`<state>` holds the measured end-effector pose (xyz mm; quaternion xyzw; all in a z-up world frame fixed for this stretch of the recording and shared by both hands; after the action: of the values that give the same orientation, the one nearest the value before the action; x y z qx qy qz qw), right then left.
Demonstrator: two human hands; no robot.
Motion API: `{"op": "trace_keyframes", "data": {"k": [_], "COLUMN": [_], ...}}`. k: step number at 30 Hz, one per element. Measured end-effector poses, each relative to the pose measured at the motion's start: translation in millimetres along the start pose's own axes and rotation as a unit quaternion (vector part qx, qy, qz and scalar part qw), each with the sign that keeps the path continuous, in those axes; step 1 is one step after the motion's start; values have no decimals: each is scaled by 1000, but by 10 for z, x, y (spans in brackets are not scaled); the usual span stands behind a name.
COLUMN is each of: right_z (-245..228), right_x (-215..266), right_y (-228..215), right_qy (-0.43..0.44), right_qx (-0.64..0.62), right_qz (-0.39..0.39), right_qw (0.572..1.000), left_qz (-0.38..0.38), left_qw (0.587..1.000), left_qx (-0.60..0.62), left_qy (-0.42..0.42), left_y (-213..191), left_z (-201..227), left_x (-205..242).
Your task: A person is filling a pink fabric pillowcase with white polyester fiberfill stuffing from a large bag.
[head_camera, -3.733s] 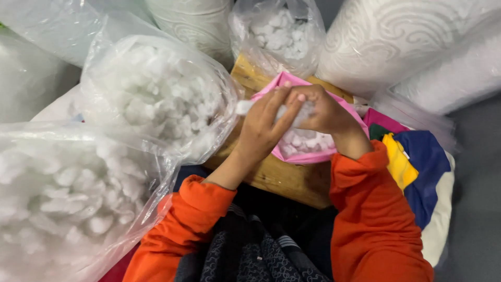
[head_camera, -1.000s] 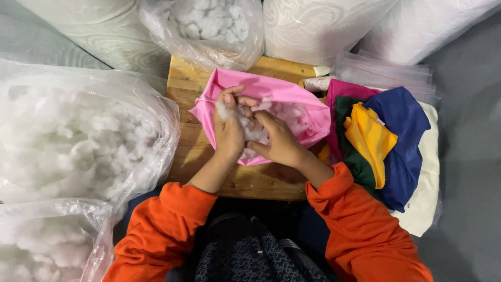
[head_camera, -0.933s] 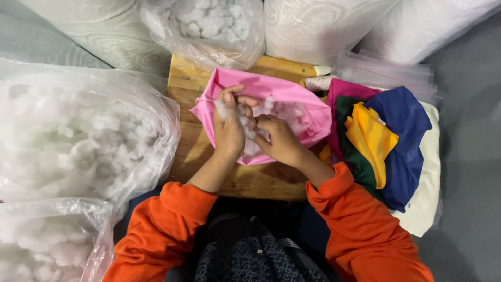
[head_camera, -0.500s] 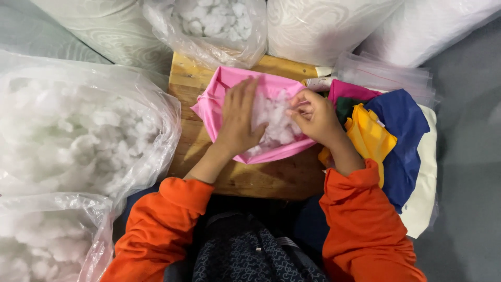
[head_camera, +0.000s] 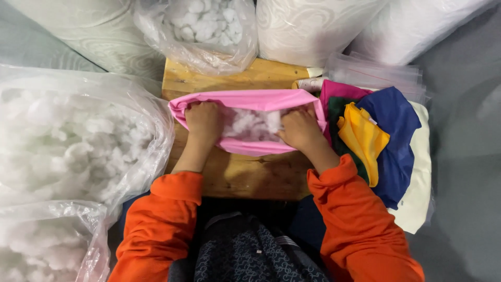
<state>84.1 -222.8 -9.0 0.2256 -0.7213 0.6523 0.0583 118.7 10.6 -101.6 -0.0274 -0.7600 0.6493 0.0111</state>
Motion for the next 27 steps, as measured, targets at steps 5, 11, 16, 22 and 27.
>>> {"op": "trace_keyframes", "data": {"k": [5, 11, 16, 22, 27], "right_z": [-35, -560, -304, -216, 120], "right_x": [174, 181, 20, 485, 353], "right_y": [-304, -50, 230, -932, -978], "right_qy": [-109, -195, -131, -229, -116], "right_qx": [-103, -140, -98, -52, 25], "right_qz": [77, -19, -87, 416, 447], "right_qw": [986, 971, 983, 878, 887], "left_qz": [-39, -23, -111, 259, 157], "left_qw": [992, 972, 976, 938, 983], "left_qx": [36, 1, -27, 203, 91], "left_qy": [115, 235, 185, 107, 16], "left_y": [-730, -1485, -981, -1943, -1651], "left_z": [236, 688, 510, -233, -649], "left_x": [248, 646, 506, 399, 217]}}
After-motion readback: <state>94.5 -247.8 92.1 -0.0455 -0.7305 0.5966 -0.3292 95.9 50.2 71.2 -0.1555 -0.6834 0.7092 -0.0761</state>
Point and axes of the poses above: each hand's wrist, its own x-axis away from the middle knuckle, its own y-axis out of the palm, z = x × y, the point moved 10 cm from there along -x, towards the middle knuckle, and after that the axes turned 14 degrees about -x, right-handed, at the moved point
